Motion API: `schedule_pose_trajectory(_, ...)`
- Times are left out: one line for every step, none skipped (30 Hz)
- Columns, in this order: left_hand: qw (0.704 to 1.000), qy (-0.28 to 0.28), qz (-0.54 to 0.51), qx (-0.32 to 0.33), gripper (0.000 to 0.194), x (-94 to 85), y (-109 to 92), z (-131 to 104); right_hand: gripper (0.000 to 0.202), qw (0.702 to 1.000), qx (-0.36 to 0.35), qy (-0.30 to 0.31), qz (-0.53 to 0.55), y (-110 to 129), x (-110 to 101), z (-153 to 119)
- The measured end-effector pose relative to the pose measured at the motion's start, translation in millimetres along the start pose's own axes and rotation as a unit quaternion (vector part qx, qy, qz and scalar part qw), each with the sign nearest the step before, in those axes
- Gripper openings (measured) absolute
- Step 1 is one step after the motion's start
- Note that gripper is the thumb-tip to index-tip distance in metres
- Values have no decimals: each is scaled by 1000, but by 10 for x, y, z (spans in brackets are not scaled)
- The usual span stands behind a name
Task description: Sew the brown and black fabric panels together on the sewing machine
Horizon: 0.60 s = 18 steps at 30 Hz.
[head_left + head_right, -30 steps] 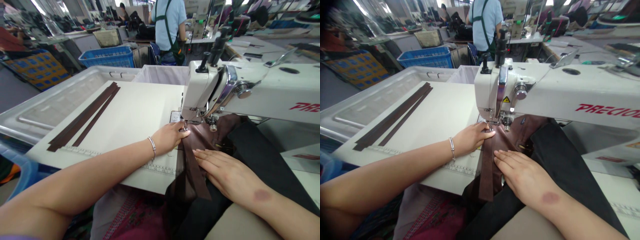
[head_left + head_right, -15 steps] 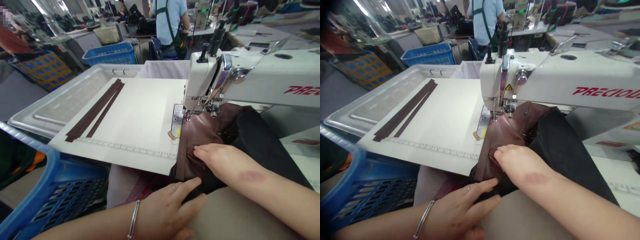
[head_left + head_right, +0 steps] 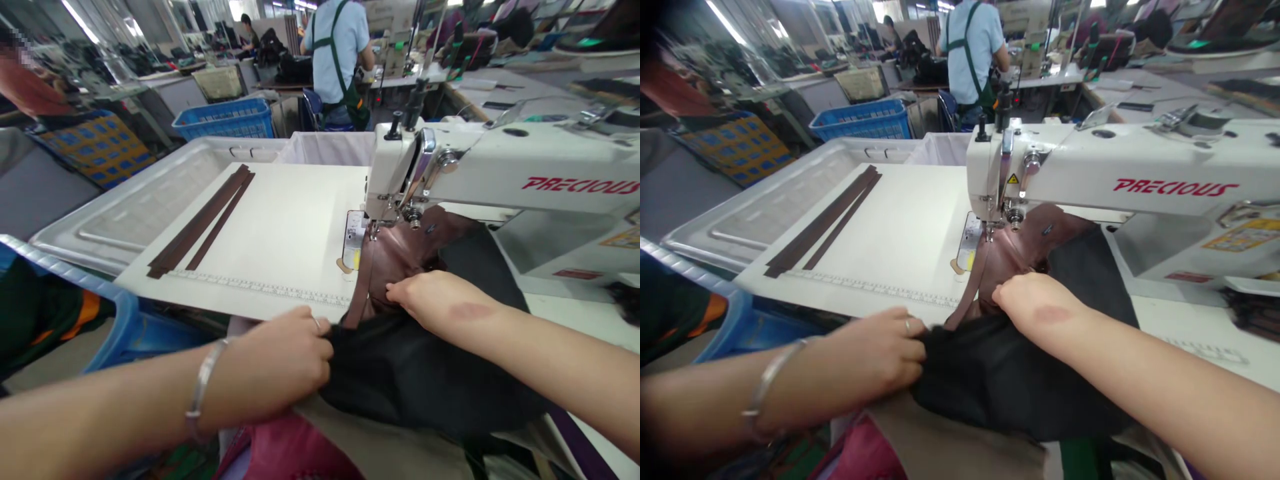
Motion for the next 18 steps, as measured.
schedule_pose_trajectory(1000,7,15,-9,19,-181,169,-32,27,1000,7,0,1,13,11,-4)
schedule_pose_trajectory(999,9,31,-24,22,-341,339,-40,28,1000,14,0,4,32,18,-12)
schedule_pose_trajectory(999,8,41,-30,23,-459,492,-24,28,1000,22,-1,7,57,22,-23)
schedule_pose_trajectory(998,7,49,-35,24,-525,628,9,27,1000,29,-3,10,86,23,-37)
schedule_pose_trajectory(998,9,52,-39,24,-535,741,51,27,999,39,-7,12,114,24,-54)
schedule_pose_trajectory(998,19,49,-46,24,-498,833,92,26,999,50,-11,13,136,26,-72)
schedule_pose_trajectory(997,37,40,-59,23,-432,902,123,27,998,63,-15,11,151,29,-88)
schedule_pose_trajectory(995,60,27,-74,20,-358,940,140,28,997,75,-17,10,158,31,-99)
schedule_pose_trajectory(993,78,11,-87,16,-304,941,143,30,996,86,-15,10,155,30,-102)
schedule_pose_trajectory(992,85,0,-96,9,-287,902,139,31,996,93,-10,12,145,22,-94)
schedule_pose_trajectory(992,72,0,-103,12,-313,824,136,30,995,96,-1,16,131,4,-74)
schedule_pose_trajectory(993,40,10,-108,27,-376,710,139,28,995,92,11,22,118,-25,-41)
schedule_pose_trajectory(993,-6,28,-111,43,-456,561,153,26,996,86,26,29,107,-65,4)
schedule_pose_trajectory(990,-58,53,-114,55,-529,387,179,23,996,77,42,35,100,-115,60)
schedule_pose_trajectory(986,-106,74,-109,58,-567,191,220,21,995,68,57,38,100,-171,123)
schedule_pose_trajectory(983,-136,86,-89,52,-545,-17,281,19,995,60,72,40,107,-228,188)
schedule_pose_trajectory(982,-161,92,-43,41,-470,-230,360,18,994,55,85,42,120,-280,251)
schedule_pose_trajectory(982,-163,92,-7,37,-332,-408,451,18,993,53,95,43,138,-324,309)
Point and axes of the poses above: each hand's wrist, its own z-axis towards the middle knuckle, its own x-axis out of the palm, y = z × x, the point moved 4 cm from there along z, towards the middle knuckle, and after that the axes turned 10 degrees about -y, right-handed, at the moved point
